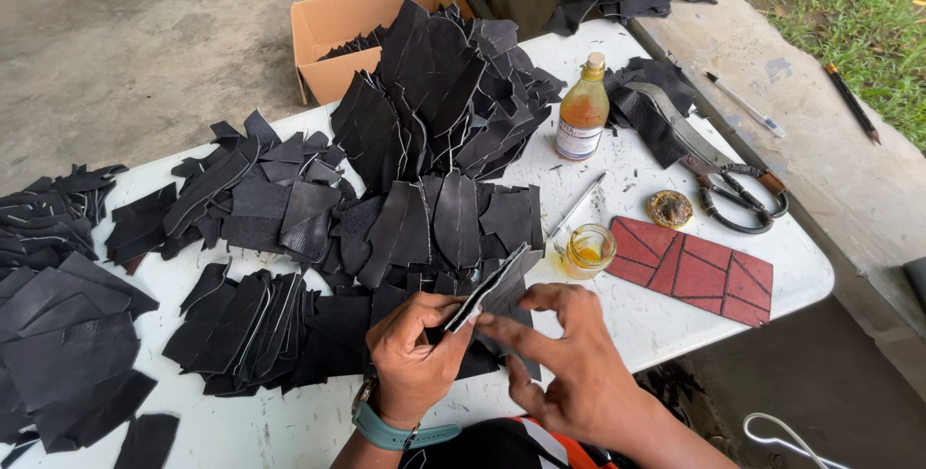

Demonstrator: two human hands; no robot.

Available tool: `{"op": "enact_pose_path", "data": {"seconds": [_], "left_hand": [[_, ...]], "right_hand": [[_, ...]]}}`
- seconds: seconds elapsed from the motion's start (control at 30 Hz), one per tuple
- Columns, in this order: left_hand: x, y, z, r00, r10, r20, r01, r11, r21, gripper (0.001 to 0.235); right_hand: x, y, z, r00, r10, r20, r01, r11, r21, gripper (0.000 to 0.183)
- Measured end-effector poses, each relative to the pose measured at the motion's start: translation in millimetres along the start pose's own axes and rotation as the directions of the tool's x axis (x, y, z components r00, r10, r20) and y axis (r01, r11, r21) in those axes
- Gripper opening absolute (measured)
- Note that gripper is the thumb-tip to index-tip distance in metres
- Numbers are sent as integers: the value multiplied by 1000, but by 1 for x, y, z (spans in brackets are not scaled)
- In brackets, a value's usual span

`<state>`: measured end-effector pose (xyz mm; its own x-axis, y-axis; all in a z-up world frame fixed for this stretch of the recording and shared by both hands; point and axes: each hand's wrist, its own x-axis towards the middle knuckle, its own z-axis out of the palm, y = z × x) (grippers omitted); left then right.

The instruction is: The person applies glue to the edges of small black leather pieces and stacks them on a white table. They repeatedly pick up a piece, apply glue with a finger, and place it on a growing pile.

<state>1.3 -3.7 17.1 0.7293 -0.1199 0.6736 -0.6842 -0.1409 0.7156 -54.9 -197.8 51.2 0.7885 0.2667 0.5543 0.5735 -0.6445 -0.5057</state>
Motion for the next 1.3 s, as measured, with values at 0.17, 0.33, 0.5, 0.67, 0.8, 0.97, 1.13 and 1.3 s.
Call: {"op": "enact_pose_path", "data": {"seconds": [0.17,0.33,0.5,0.67,0.8,0.97,1.13,1.3], "left_hand": [[-2,2,1,996,86,-1,-86,993,75,22],[-8,-9,-8,991,-127,-38,130,989,75,21],[-15,-21,-7,965,-262,-22,248,934,-259,21],[-16,-27,-8,968,-252,-11,242,943,-230,17],[-18,-26,-6,952,-307,-15,295,926,-233,18],[-18,-27,0,940,-341,9,332,906,-261,18],[-21,-23,6,929,-359,89,370,893,-257,16],[-17,-17,2,912,-380,156,408,879,-245,12]], "right_hand": [[-1,-8,1,998,-50,35,52,997,-58,59],[12,24,-37,987,160,-7,-149,901,-409,42],[24,95,-44,885,427,186,-187,691,-698,33],[28,115,-33,812,515,275,-193,682,-706,31],[29,97,-42,881,431,192,-231,750,-620,24],[12,50,-26,991,100,-85,-109,988,-109,52],[8,29,5,991,37,-132,-23,994,103,86],[48,38,17,958,8,-286,10,998,60,92]]}}
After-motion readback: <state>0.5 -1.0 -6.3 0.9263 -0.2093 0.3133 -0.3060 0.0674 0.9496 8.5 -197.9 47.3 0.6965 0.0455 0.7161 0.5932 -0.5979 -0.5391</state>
